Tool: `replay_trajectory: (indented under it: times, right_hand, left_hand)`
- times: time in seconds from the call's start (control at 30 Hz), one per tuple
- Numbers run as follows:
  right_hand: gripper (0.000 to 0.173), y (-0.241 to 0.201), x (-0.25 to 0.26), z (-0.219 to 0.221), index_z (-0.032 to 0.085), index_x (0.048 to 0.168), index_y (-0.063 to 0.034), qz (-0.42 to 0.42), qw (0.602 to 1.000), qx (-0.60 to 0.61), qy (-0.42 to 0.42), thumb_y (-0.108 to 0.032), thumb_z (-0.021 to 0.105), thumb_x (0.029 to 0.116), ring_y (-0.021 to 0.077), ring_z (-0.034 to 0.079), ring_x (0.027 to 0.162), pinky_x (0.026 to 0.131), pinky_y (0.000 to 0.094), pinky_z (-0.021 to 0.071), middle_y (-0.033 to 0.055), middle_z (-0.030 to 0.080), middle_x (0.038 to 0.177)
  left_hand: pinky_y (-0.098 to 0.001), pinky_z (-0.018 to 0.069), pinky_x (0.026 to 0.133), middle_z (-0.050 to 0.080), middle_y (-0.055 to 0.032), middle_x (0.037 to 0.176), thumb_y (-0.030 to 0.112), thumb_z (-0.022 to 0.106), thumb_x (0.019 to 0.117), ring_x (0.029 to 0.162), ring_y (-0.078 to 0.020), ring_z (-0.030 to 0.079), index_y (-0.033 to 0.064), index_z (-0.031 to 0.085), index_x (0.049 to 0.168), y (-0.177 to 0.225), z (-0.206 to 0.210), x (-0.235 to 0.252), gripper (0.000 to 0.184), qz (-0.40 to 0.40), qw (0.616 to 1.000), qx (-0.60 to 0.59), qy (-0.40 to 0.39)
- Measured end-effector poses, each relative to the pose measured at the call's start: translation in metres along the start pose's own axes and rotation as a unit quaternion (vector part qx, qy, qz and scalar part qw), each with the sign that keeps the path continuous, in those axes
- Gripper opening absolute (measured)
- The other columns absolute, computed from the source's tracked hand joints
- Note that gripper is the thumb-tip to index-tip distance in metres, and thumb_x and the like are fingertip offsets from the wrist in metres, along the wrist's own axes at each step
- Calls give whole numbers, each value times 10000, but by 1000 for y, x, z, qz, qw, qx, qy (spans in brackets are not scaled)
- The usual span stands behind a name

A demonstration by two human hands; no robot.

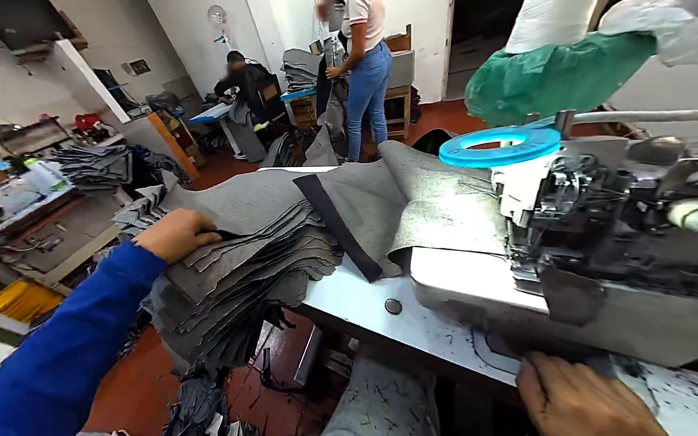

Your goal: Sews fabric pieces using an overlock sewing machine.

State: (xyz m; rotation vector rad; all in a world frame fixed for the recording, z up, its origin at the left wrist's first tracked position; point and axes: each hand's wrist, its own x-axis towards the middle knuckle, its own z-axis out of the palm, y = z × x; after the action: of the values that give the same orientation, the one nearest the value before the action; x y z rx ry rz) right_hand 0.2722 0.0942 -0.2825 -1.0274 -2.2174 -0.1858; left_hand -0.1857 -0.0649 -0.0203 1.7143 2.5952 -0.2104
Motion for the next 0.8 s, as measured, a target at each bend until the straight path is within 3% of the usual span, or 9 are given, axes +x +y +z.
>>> replay_trajectory:
  times: [0.1, 0.17, 0.27, 0.37, 0.5, 0.57, 0.67, 0.73, 0.8]
  right_hand:
    - [353, 3, -1, -4, 704, 782, 32, -15, 1000, 8, 1, -179, 489, 966, 400, 695, 677, 591, 511, 508, 208, 688, 725]
    - [373, 5, -2, -4, 701, 775, 23, -19, 1000, 4, 7, -199, 472, 968, 389, 692, 670, 584, 507, 504, 197, 686, 725]
    - [395, 7, -3, 0, 699, 759, 18, -20, 1000, -4, 19, -220, 458, 964, 380, 690, 658, 576, 500, 503, 187, 682, 708]
    - [391, 8, -3, 1, 703, 763, 15, -23, 1000, -3, 17, -216, 464, 966, 380, 695, 667, 583, 500, 511, 184, 684, 710]
    - [410, 8, -4, 3, 705, 774, 20, -25, 999, 9, 25, -224, 444, 974, 389, 696, 678, 597, 514, 516, 195, 688, 727]
    - [377, 9, -8, -1, 738, 863, 32, -18, 999, 44, 24, -215, 474, 970, 414, 714, 761, 682, 534, 538, 209, 721, 816]
    - [342, 1, -14, -21, 707, 1097, 101, 33, 976, 215, 15, -174, 597, 924, 511, 659, 1073, 981, 630, 468, 299, 703, 1114]
    - [502, -17, -13, -40, 622, 1225, 143, 55, 940, 337, -2, -203, 722, 876, 483, 585, 1234, 1086, 575, 425, 342, 628, 1262]
    - [693, -43, -7, -56, 532, 1344, 153, 73, 883, 461, -46, -240, 792, 836, 351, 564, 1309, 1097, 449, 462, 316, 575, 1368]
  left_hand:
    - [-615, 491, 874, 683, -255, 881, 301, 485, 1095, 905, -409, 668, -81, 708, 894, 3, -19, 20, 486, -49, 996, -35, -60]
    - [-581, 475, 872, 654, -265, 874, 333, 433, 1107, 881, -387, 636, -117, 671, 886, 0, -27, 28, 555, -82, 987, -82, -110]
    - [-494, 500, 787, 682, -159, 787, 197, 615, 1036, 764, -260, 640, -36, 733, 847, -21, -15, 35, 322, -51, 983, -102, -141]
    - [-510, 528, 908, 761, -120, 910, 147, 756, 935, 903, -255, 714, 49, 806, 976, -12, -11, 40, 117, -23, 981, -47, -188]
    - [-640, 499, 886, 722, -226, 890, 116, 701, 951, 924, -414, 689, -26, 765, 920, -7, -14, 45, 159, -14, 995, 62, -73]
    - [-686, 487, 895, 697, -291, 967, 106, 628, 992, 984, -486, 669, -72, 717, 1012, -2, -27, 35, 200, -55, 997, 42, 23]
    - [-671, 511, 785, 682, -251, 889, 111, 607, 999, 870, -447, 671, -49, 688, 1034, 41, -36, 6, 182, -57, 990, -19, 125]
    - [-619, 518, 715, 660, -209, 821, 103, 594, 1012, 763, -379, 652, -32, 674, 1085, 104, -31, -21, 173, -18, 992, -68, 102]
    - [-498, 536, 637, 632, -117, 748, 137, 583, 1018, 678, -265, 636, 27, 661, 1090, 171, -13, -37, 153, 53, 991, -113, 43]
